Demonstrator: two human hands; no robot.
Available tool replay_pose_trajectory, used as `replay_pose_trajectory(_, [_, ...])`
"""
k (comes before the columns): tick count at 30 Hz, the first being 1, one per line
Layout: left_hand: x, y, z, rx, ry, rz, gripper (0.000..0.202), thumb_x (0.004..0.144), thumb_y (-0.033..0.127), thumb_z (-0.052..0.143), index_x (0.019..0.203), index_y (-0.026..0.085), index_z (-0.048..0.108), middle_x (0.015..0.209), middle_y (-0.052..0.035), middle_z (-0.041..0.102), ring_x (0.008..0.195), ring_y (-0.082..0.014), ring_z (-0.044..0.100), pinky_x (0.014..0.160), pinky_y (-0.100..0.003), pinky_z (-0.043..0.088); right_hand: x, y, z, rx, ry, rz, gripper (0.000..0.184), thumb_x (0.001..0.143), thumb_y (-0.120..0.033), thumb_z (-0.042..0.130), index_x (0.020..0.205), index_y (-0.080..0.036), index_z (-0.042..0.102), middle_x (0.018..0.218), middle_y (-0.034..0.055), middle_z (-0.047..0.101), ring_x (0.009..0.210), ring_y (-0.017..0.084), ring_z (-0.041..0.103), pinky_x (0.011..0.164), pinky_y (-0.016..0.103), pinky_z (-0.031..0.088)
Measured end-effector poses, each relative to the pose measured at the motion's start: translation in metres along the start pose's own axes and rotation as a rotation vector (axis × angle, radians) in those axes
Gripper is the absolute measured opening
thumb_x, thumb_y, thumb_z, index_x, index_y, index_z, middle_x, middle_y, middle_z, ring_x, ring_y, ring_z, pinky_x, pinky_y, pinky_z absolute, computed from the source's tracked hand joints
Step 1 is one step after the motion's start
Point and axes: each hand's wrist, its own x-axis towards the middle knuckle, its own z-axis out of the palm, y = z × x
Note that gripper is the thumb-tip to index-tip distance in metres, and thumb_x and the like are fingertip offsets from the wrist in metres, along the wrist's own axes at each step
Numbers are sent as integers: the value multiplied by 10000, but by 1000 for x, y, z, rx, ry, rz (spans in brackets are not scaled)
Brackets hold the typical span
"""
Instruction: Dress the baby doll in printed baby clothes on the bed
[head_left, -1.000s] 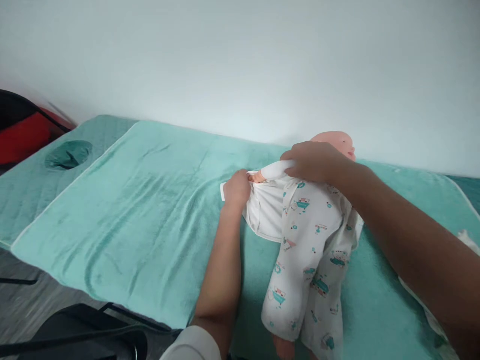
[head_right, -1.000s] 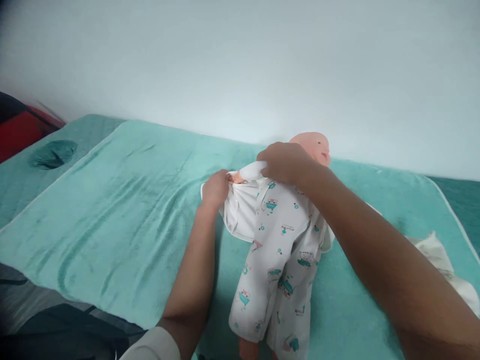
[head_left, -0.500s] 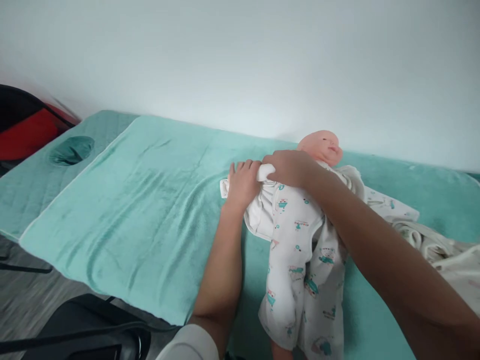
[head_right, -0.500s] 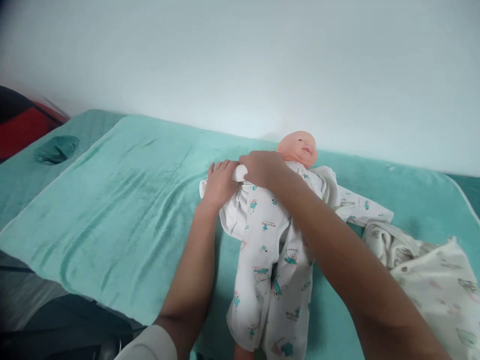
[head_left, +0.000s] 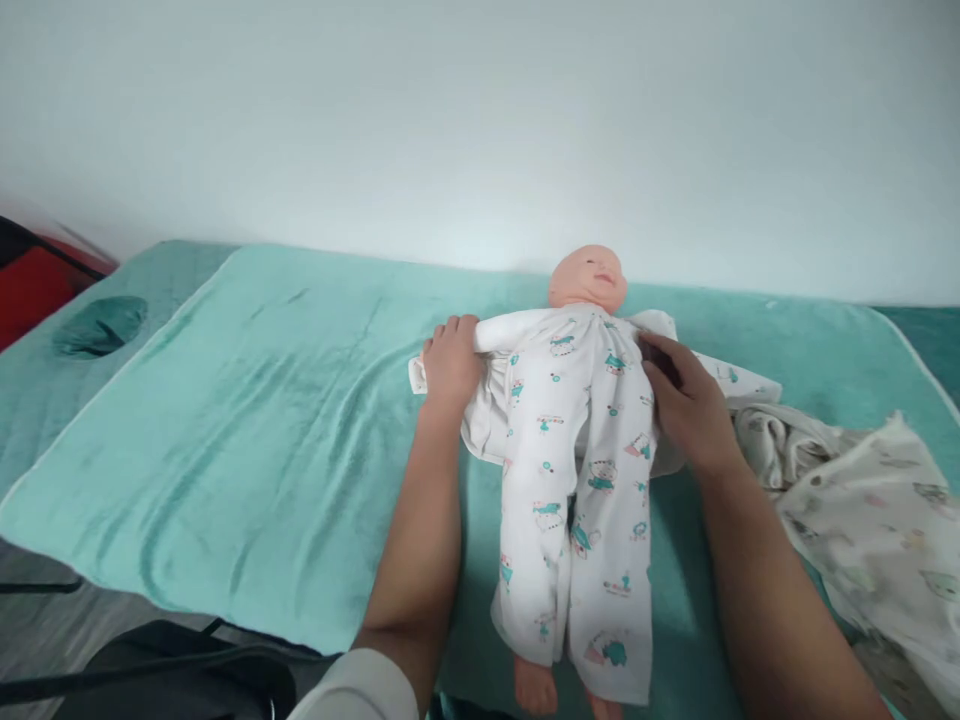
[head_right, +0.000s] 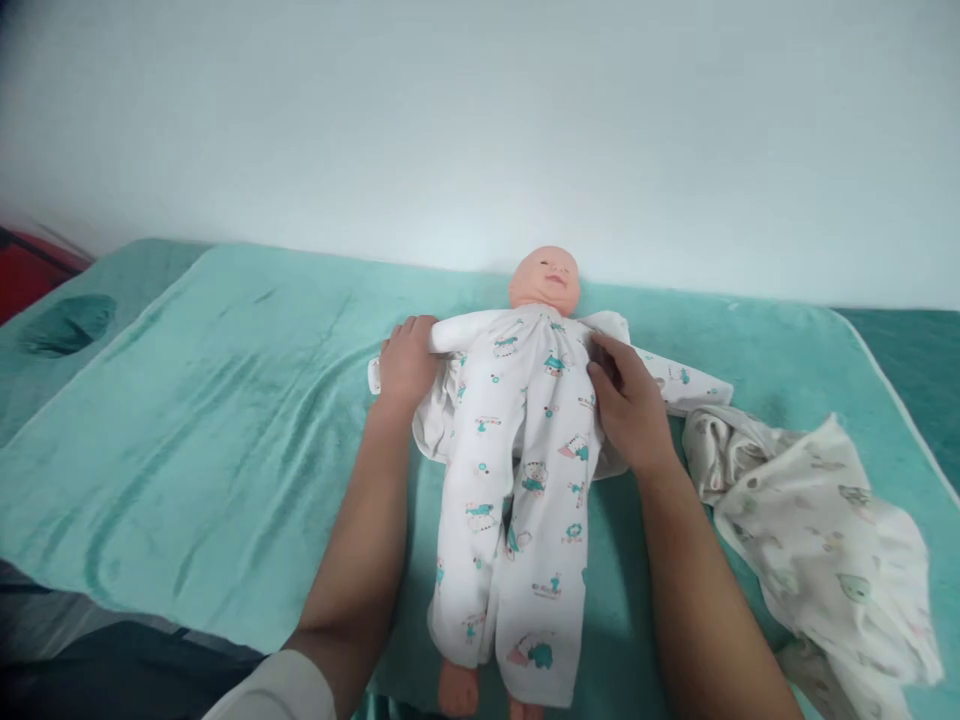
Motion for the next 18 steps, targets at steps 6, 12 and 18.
replay_pose_trajectory(6, [-4, 14, 0, 48, -9, 7, 549, 880, 109, 452, 1408, 252, 503, 1362, -132, 608, 1272, -333, 535, 1065, -485, 437, 15, 11, -1, -355, 24, -156, 553, 877, -139, 403, 1381, -256, 596, 1454, 88, 622, 1359, 295, 548, 1185, 603, 335])
replay_pose_trajectory(12, [-18, 45, -25, -339, 56, 258, 606, 855, 42, 365, 1396, 247, 543, 1460, -51, 583, 1376, -193, 506, 1194, -367, 385, 24, 28, -10, -377, 69, -92, 528, 832, -163, 448, 1302, -230, 679, 1314, 89, 715, 1227, 315, 616, 1116, 554, 401])
replay_pose_trajectory(18, [-45, 102, -56, -451, -84, 501, 412, 993, 215, 376, 1266, 286, 676, 1372, -18, 667, 1307, -203, 582, 1126, -364, 455, 25, 21, 0, -392, 104, -85, 446, 896, -321, 516, 1312, -240, 653, 1363, 99, 675, 1263, 329, 579, 1168, 575, 308])
